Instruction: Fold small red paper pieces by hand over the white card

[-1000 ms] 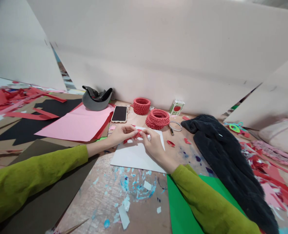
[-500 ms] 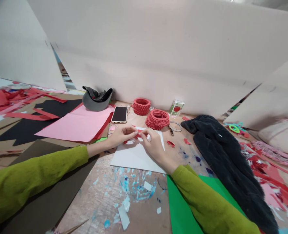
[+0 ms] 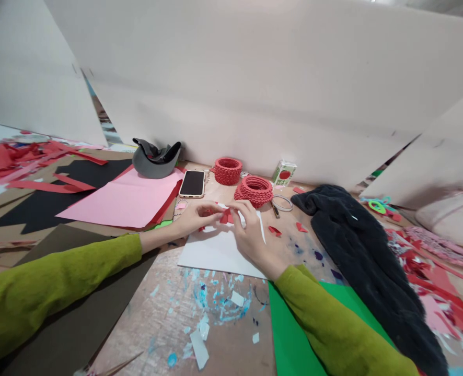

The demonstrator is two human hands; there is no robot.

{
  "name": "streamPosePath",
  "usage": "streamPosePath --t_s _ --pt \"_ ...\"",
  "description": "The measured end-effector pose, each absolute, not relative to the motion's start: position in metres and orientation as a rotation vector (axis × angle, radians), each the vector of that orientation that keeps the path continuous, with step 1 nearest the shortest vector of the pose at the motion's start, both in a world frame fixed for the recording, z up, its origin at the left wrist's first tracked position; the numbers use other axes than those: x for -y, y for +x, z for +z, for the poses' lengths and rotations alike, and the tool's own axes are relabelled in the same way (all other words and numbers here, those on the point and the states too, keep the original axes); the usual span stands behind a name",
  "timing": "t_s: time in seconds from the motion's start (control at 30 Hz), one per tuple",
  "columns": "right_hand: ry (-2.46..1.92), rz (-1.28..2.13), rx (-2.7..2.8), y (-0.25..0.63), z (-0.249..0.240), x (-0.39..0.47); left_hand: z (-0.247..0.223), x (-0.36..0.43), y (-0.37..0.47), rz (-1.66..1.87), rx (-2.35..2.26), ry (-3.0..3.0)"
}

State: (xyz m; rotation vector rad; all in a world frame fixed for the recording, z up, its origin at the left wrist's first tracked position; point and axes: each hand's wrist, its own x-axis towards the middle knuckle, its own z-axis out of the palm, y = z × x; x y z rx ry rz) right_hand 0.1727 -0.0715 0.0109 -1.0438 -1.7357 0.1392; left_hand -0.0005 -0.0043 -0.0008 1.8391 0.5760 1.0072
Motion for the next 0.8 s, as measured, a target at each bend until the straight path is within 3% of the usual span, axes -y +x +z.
streamPosePath --t_s 0.2,0.8 --pt "-1.0 -0.017 1.811 0.1743 0.0044 0.0699 0.0008 0.0023 0.0006 1.031 -0.511 1.513" --pt "-1.055 0.195 1.763 0.1783 0.0074 0.0663 0.0069 0.0082 0.0012 0.952 -0.607 1.505"
